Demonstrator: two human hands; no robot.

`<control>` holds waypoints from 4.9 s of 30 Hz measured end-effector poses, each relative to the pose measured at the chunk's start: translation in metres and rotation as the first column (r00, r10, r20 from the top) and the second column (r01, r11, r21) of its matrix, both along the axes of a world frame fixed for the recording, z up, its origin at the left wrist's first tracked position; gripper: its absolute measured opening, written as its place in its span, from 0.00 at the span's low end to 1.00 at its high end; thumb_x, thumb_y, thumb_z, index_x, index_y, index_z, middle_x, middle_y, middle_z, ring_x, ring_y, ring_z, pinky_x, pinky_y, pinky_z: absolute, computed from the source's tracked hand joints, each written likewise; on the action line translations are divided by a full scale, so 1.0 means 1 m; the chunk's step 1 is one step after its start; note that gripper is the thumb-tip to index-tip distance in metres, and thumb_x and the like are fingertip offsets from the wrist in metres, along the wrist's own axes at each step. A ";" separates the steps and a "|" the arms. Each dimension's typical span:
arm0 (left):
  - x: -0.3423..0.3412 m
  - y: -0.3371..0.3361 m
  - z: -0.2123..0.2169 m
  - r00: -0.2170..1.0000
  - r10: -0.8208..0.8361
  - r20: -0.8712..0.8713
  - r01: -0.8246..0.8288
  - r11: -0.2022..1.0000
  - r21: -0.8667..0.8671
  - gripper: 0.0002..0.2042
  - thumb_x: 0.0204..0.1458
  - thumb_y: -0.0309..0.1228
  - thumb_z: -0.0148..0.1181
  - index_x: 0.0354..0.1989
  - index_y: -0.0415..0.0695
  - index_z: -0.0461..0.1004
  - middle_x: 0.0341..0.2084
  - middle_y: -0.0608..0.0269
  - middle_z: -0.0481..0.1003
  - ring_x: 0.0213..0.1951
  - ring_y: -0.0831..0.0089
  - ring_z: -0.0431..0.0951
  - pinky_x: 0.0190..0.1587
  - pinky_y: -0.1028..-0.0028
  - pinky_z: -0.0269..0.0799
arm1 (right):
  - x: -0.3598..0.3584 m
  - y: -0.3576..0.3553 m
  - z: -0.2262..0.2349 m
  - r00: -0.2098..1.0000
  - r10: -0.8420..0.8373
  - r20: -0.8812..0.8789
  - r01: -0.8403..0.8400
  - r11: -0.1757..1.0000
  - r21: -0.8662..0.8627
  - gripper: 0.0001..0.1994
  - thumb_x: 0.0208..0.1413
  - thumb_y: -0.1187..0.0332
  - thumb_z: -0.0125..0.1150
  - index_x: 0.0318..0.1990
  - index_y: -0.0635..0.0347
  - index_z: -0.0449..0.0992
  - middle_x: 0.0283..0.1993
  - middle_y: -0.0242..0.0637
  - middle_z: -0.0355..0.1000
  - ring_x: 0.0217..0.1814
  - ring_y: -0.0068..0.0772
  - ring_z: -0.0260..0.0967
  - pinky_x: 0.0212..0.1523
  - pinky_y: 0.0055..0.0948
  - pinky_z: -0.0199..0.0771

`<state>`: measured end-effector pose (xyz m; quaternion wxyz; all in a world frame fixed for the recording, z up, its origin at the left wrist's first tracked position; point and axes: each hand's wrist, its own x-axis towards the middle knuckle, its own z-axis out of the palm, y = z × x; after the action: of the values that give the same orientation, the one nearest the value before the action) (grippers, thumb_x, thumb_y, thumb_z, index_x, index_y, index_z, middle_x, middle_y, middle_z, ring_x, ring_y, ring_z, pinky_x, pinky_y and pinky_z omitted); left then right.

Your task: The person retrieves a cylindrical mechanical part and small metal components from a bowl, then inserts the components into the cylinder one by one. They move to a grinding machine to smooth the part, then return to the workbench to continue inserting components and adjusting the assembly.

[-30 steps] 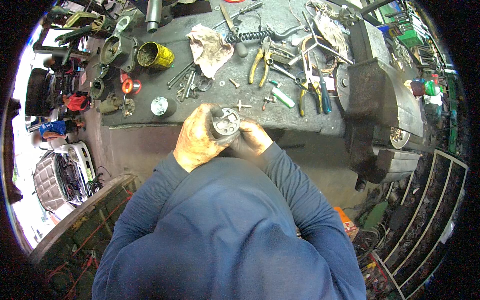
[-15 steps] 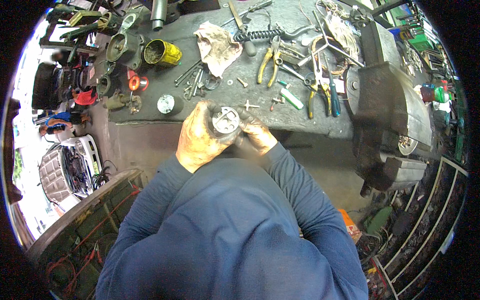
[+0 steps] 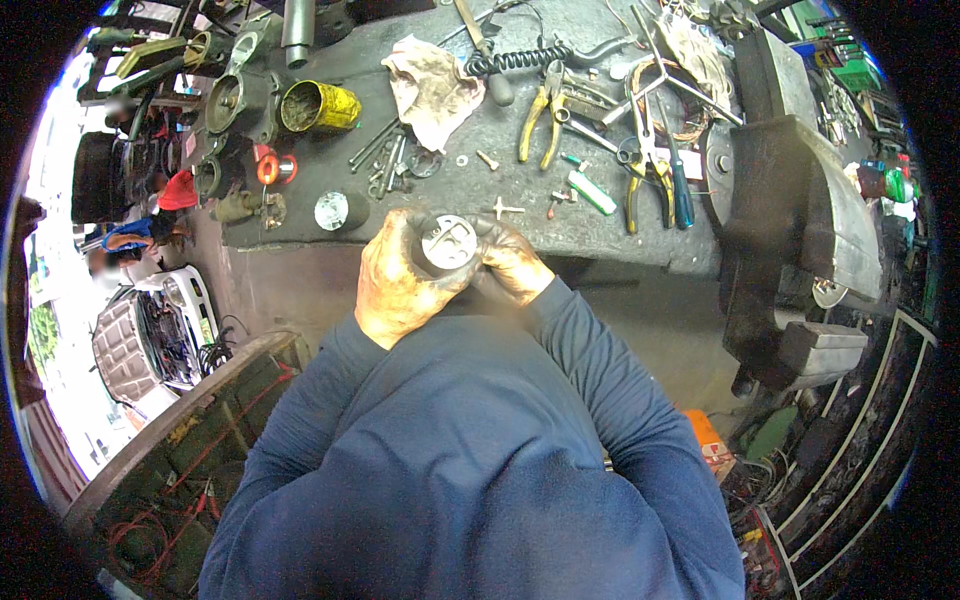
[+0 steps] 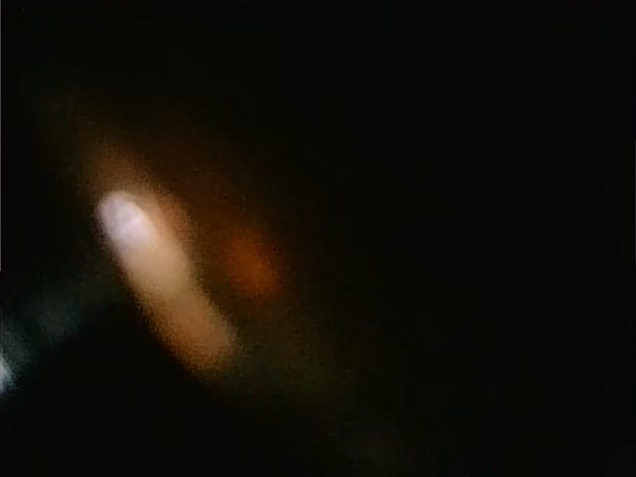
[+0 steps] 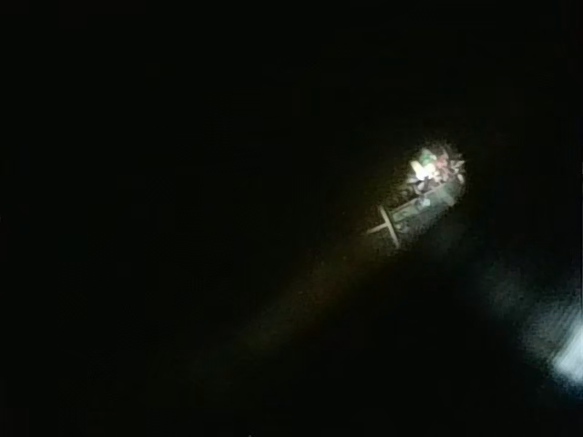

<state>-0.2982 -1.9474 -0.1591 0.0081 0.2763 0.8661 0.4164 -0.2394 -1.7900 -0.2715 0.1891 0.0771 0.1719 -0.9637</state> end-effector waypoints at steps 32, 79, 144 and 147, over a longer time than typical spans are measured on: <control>-0.019 -0.011 -0.012 0.978 -0.187 -0.092 0.185 0.982 -0.037 0.21 0.37 0.33 0.80 0.43 0.43 0.83 0.47 0.43 0.80 0.43 0.49 0.82 0.46 0.60 0.79 | -0.010 0.002 -0.012 1.000 0.021 -0.009 -0.023 0.975 -0.219 0.24 0.64 0.68 0.65 0.64 0.69 0.70 0.63 0.46 0.74 0.66 0.43 0.72 0.70 0.45 0.70; -0.004 -0.021 -0.031 0.995 -0.092 -0.027 0.093 0.995 0.024 0.23 0.40 0.32 0.81 0.44 0.39 0.78 0.43 0.47 0.82 0.45 0.50 0.84 0.48 0.60 0.81 | 0.004 -0.016 -0.010 1.000 0.031 0.002 -0.031 0.991 -0.128 0.34 0.59 0.59 0.71 0.68 0.71 0.67 0.66 0.46 0.73 0.68 0.41 0.70 0.72 0.44 0.67; -0.012 -0.027 -0.004 0.789 0.064 0.611 -0.520 0.599 0.610 0.12 0.54 0.24 0.73 0.45 0.34 0.81 0.43 0.61 0.83 0.43 0.73 0.81 0.48 0.72 0.79 | -0.050 -0.028 0.085 0.947 0.036 -0.319 0.304 0.225 0.926 0.12 0.72 0.61 0.55 0.44 0.61 0.75 0.29 0.25 0.67 0.27 0.17 0.57 0.27 0.23 0.58; -0.017 -0.039 -0.002 0.811 -0.025 0.584 -0.536 0.369 0.760 0.10 0.53 0.24 0.74 0.42 0.36 0.83 0.42 0.62 0.83 0.43 0.77 0.79 0.50 0.73 0.76 | -0.069 -0.043 0.110 0.971 0.022 -0.237 0.214 0.353 0.911 0.13 0.73 0.59 0.54 0.46 0.60 0.76 0.26 0.24 0.66 0.23 0.14 0.56 0.23 0.22 0.55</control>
<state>-0.3155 -1.9864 -0.1612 0.0157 -0.0280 0.4992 0.8659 -0.3089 -1.8333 -0.1612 0.0360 0.0793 0.7005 -0.7083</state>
